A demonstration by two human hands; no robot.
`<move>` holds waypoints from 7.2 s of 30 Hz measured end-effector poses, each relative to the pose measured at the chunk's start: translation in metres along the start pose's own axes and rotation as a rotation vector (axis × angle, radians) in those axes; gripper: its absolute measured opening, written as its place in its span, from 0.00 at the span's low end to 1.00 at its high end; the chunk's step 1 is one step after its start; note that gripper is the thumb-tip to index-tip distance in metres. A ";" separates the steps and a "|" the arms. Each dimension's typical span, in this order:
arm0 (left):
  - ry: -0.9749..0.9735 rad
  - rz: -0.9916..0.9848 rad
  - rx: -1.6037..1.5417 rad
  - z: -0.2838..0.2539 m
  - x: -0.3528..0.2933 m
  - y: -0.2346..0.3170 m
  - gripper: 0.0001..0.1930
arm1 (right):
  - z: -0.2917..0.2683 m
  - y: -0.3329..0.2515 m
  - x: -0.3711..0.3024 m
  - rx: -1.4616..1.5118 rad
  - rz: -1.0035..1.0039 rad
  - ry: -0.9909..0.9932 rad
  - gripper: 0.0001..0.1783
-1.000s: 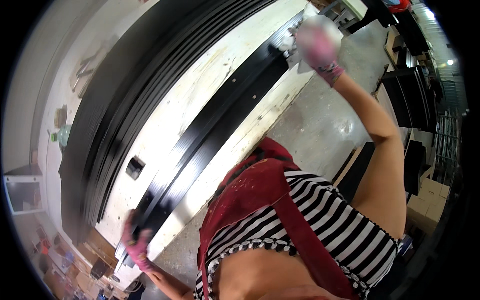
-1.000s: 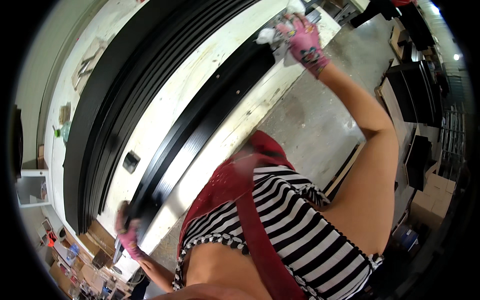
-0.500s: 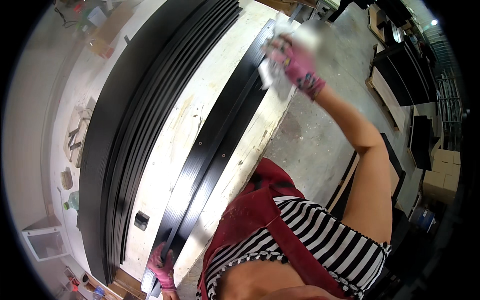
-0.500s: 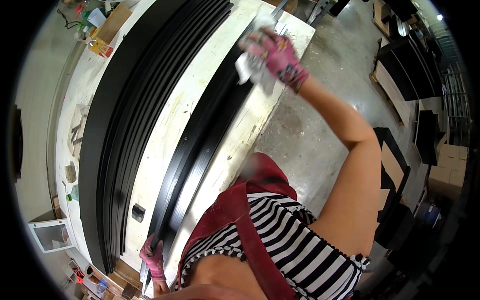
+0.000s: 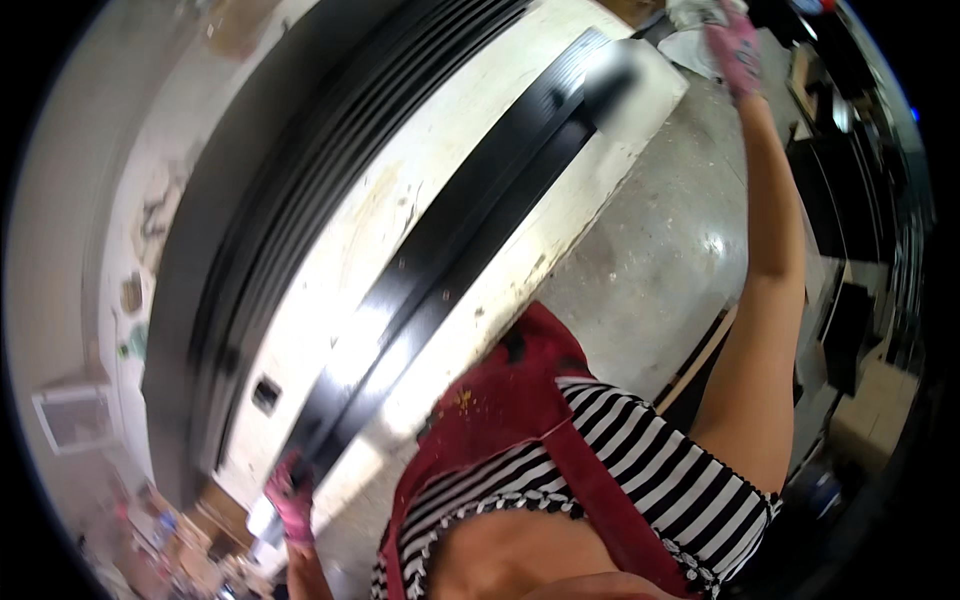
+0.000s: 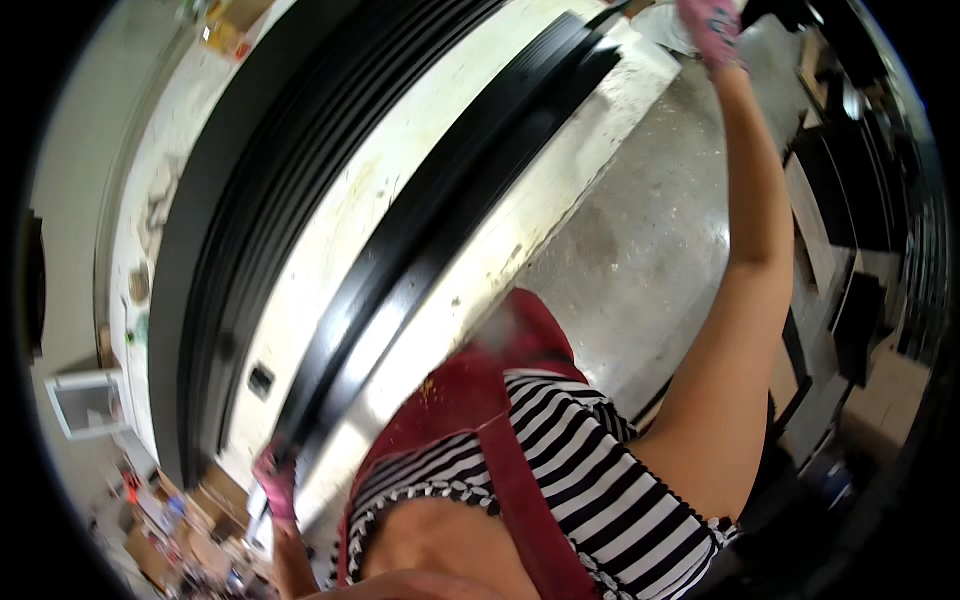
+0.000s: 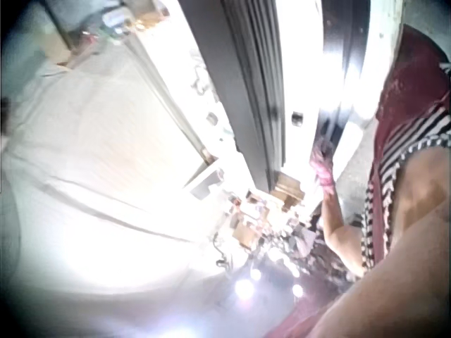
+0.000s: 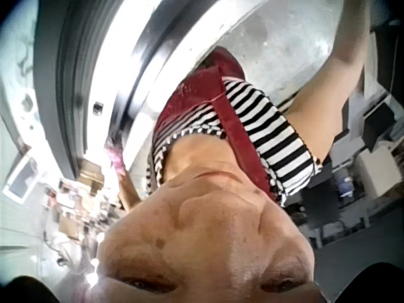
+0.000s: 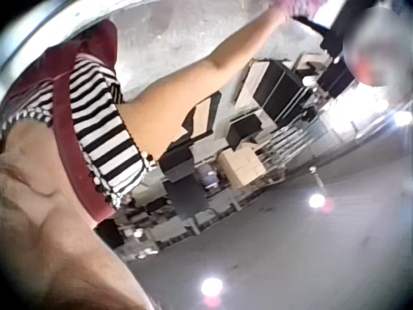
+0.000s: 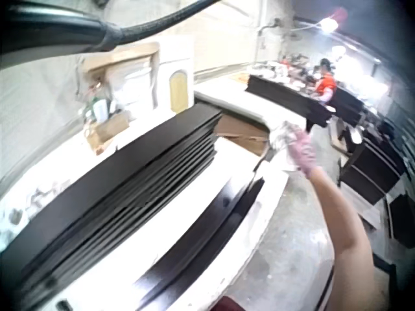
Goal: The person wipes a long black curved object on a workbench using a white cloth. They repeatedly rub the surface along its length, occasionally adjusting the cloth and repositioning the object to access different areas.
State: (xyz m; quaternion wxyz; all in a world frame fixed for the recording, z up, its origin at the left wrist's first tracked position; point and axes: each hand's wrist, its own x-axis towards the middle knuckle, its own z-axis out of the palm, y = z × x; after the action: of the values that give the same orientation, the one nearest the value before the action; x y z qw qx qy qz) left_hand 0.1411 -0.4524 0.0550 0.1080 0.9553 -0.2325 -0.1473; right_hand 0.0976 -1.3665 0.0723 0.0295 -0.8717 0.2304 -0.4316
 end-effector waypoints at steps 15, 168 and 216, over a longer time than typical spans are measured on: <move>0.003 -0.111 -0.231 -0.007 0.015 0.025 0.19 | -0.046 -0.330 -0.218 0.232 -0.544 -0.455 0.27; -0.006 0.028 -0.058 -0.014 0.018 0.041 0.20 | -0.043 -0.382 -0.161 0.430 -1.027 -0.890 0.17; 1.653 -1.007 -0.338 0.092 -0.181 -0.374 0.14 | -0.072 -0.439 -0.144 0.534 -0.420 -1.155 0.25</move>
State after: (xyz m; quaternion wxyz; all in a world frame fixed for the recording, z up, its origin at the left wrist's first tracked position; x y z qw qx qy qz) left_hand 0.1112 -0.0544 -0.0912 0.2965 0.7171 0.3747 0.5074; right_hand 0.1325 -0.9033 0.1212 0.2781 -0.9518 -0.1114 0.0656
